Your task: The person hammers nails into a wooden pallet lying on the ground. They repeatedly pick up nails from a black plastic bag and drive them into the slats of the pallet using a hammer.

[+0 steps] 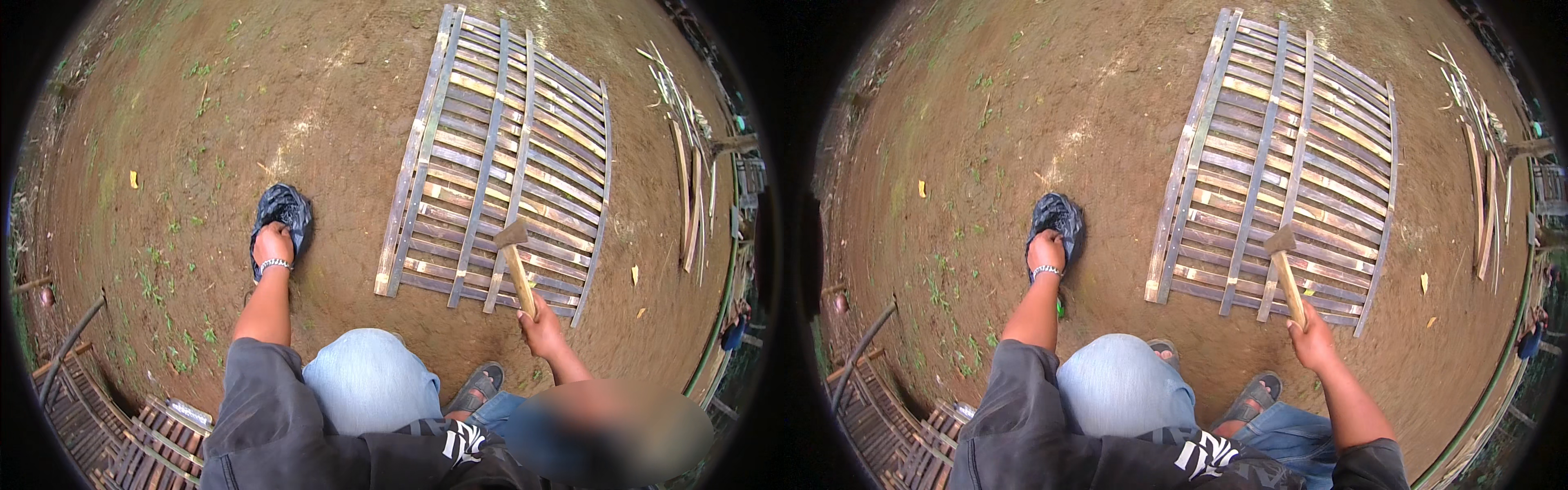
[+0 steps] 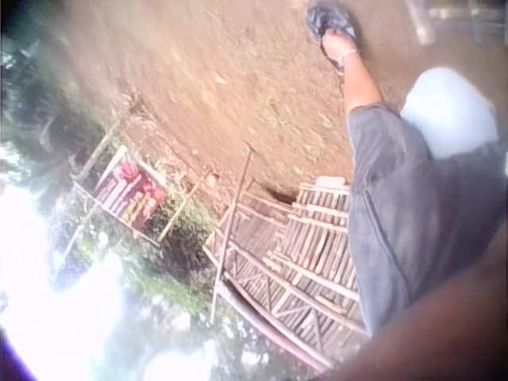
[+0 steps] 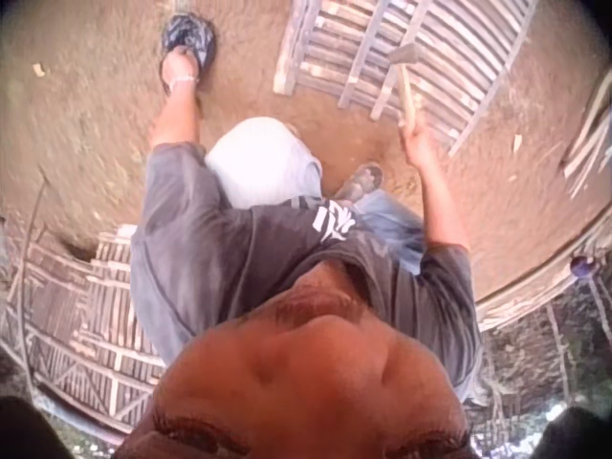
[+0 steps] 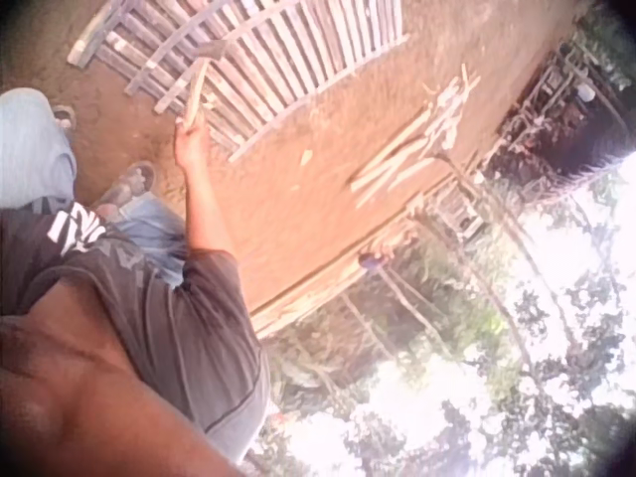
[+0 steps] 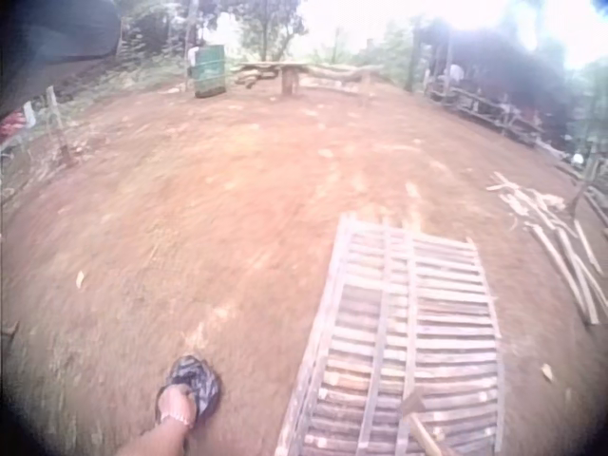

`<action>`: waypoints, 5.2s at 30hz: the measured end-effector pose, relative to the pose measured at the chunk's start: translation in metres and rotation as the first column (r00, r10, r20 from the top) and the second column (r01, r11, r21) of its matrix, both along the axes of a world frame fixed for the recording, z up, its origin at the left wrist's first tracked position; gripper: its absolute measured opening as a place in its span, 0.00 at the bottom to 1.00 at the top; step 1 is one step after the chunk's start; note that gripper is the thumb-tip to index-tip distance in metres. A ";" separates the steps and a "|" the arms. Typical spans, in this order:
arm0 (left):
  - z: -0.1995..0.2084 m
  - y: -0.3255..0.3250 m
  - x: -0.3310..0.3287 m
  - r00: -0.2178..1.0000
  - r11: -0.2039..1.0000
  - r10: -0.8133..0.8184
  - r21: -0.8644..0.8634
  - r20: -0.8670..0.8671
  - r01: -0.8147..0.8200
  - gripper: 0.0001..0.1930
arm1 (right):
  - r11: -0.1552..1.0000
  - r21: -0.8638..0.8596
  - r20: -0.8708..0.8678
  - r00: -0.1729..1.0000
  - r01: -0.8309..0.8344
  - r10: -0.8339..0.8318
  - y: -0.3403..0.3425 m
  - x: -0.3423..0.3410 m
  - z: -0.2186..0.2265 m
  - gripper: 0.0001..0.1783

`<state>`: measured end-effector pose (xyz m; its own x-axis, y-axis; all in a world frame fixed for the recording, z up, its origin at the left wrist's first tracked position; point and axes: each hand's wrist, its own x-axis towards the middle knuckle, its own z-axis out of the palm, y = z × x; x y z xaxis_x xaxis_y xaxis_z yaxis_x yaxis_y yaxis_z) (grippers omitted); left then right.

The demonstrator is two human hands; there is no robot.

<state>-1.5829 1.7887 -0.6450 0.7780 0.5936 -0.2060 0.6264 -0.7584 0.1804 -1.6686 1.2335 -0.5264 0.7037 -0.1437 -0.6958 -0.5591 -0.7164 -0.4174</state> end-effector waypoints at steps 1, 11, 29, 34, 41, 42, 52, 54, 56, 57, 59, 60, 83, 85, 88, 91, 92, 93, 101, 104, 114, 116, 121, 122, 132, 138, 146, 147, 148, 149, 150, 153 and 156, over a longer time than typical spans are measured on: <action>0.003 0.003 0.000 1.000 0.999 0.024 -0.035 -0.020 -0.025 0.09 | 0.999 -0.001 0.015 0.999 -0.037 0.037 0.004 0.003 0.008 0.32; 0.045 -0.003 -0.004 0.934 0.994 0.000 -0.105 0.358 0.041 0.11 | 0.978 -0.089 0.011 0.982 -0.187 0.189 0.040 0.043 0.086 0.35; 0.076 -0.158 0.007 0.786 0.285 -0.500 -0.787 0.364 0.546 0.06 | 0.803 0.594 0.179 0.965 0.050 -0.193 0.203 0.086 -0.023 0.36; 0.060 -0.149 -0.017 0.786 0.321 -0.508 -0.769 0.353 0.553 0.07 | 0.801 0.598 0.153 0.981 0.001 -0.115 0.210 0.072 -0.036 0.37; 0.054 -0.144 -0.024 0.854 0.366 -0.480 -0.839 0.202 0.403 0.07 | 0.743 0.665 0.035 0.990 0.079 -0.137 0.218 0.057 -0.048 0.39; 0.053 -0.149 -0.029 0.868 0.362 -0.471 -0.862 0.159 0.355 0.07 | 0.729 0.673 -0.021 0.988 0.126 -0.151 0.215 0.062 -0.041 0.39; 0.036 -0.167 -0.022 0.929 0.348 -0.325 -0.892 0.174 0.289 0.09 | 0.648 0.720 -0.057 0.952 0.249 -0.302 0.189 0.076 -0.056 0.37; 0.035 -0.170 -0.020 0.943 0.367 -0.301 -0.896 0.140 0.250 0.09 | 0.668 0.707 -0.008 0.946 0.234 -0.323 0.180 0.078 -0.062 0.37; 0.033 -0.173 -0.020 0.950 0.383 -0.284 -0.893 0.129 0.236 0.10 | 0.690 0.680 0.012 0.937 0.248 -0.348 0.166 0.079 -0.068 0.37; 0.029 -0.172 -0.020 0.951 0.396 -0.276 -0.885 0.137 0.243 0.10 | 0.697 0.671 0.023 0.933 0.252 -0.360 0.162 0.080 -0.069 0.37; 0.020 -0.171 -0.015 0.951 0.436 -0.260 -0.858 0.168 0.271 0.10 | 0.740 0.623 0.038 0.936 0.252 -0.350 0.152 0.085 -0.070 0.37; 0.017 -0.171 -0.008 0.950 0.466 -0.251 -0.837 0.187 0.288 0.11 | 0.750 0.614 0.048 0.937 0.245 -0.345 0.147 0.089 -0.072 0.37; -0.059 -0.253 0.091 0.818 0.951 -0.041 -0.229 0.573 0.209 0.06 | 0.749 0.605 -0.034 0.949 0.269 -0.313 0.146 0.078 -0.089 0.36; -0.056 -0.254 0.092 0.822 0.952 -0.042 -0.226 0.567 0.204 0.06 | 0.765 0.584 -0.031 0.949 0.273 -0.315 0.145 0.081 -0.092 0.36; -0.053 -0.256 0.095 0.828 0.955 -0.042 -0.222 0.559 0.198 0.06 | 0.821 0.540 0.034 0.971 0.183 -0.238 0.135 0.080 -0.107 0.35; -0.055 -0.256 0.094 0.828 0.958 -0.064 -0.197 0.557 0.207 0.06 | 0.969 0.224 0.339 0.940 -0.106 0.025 0.130 0.083 -0.114 0.33; -0.055 -0.255 0.094 0.827 0.959 -0.076 -0.185 0.557 0.213 0.05 | 0.965 0.215 0.353 0.933 -0.151 0.067 0.127 0.087 -0.113 0.32; -0.056 -0.255 0.094 0.821 0.961 -0.086 -0.170 0.565 0.218 0.05 | 0.960 0.204 0.366 0.924 -0.194 0.109 0.126 0.096 -0.105 0.31; -0.061 -0.256 0.094 0.807 0.965 -0.135 -0.110 0.575 0.239 0.05 | 0.912 0.035 0.504 0.795 -0.409 0.337 0.114 0.116 -0.106 0.28; -0.061 -0.255 0.094 0.810 0.965 -0.132 -0.113 0.571 0.237 0.05 | 0.911 0.002 0.500 0.789 -0.413 0.357 0.114 0.121 -0.100 0.28; -0.059 -0.255 0.093 0.815 0.962 -0.129 -0.127 0.565 0.241 0.05 | 0.917 0.012 0.542 0.773 -0.399 0.329 0.109 0.125 -0.094 0.28; -0.062 -0.252 0.091 0.818 0.965 -0.125 -0.123 0.562 0.232 0.05 | 0.913 0.053 0.558 0.770 -0.405 0.310 0.113 0.124 -0.086 0.28; -0.061 -0.256 0.094 0.817 0.962 -0.067 -0.179 0.573 0.205 0.05 | 0.899 0.047 0.552 0.761 -0.435 0.340 0.111 0.126 -0.089 0.28; -0.061 -0.256 0.094 0.813 0.963 -0.067 -0.176 0.578 0.204 0.05 | 0.897 0.044 0.554 0.758 -0.440 0.345 0.110 0.126 -0.091 0.28; -0.060 -0.255 0.094 0.814 0.963 -0.092 -0.156 0.574 0.219 0.05 | 0.916 0.054 0.535 0.786 -0.397 0.308 0.120 0.130 -0.086 0.29; -0.060 -0.255 0.095 0.824 0.963 -0.101 -0.154 0.558 0.222 0.05 | 0.902 0.018 0.466 0.802 -0.431 0.374 0.116 0.133 -0.088 0.28; -0.059 -0.254 0.094 0.826 0.955 -0.094 -0.186 0.556 0.233 0.05 | 0.903 0.028 0.443 0.815 -0.429 0.373 0.116 0.133 -0.084 0.27; -0.060 -0.254 0.094 0.827 0.956 -0.093 -0.182 0.555 0.229 0.05 | 0.897 0.011 0.356 0.840 -0.441 0.409 0.116 0.135 -0.084 0.28; -0.060 -0.254 0.094 0.828 0.958 -0.092 -0.178 0.554 0.226 0.05 | 0.903 -0.002 0.413 0.822 -0.430 0.392 0.118 0.137 -0.082 0.28; -0.060 -0.254 0.095 0.828 0.959 -0.091 -0.174 0.553 0.222 0.05 | 0.910 0.016 0.474 0.804 -0.415 0.359 0.118 0.139 -0.079 0.28; -0.060 -0.253 0.094 0.830 0.958 -0.093 -0.178 0.551 0.225 0.05 | 0.916 0.037 0.521 0.789 -0.400 0.324 0.118 0.137 -0.077 0.28; -0.059 -0.253 0.095 0.829 0.955 -0.094 -0.186 0.551 0.231 0.05 | 0.914 0.059 0.564 0.769 -0.401 0.301 0.118 0.133 -0.082 0.27; -0.060 -0.254 0.095 0.825 0.957 -0.095 -0.178 0.558 0.230 0.05 | 0.906 0.019 0.435 0.820 -0.423 0.373 0.115 0.134 -0.081 0.27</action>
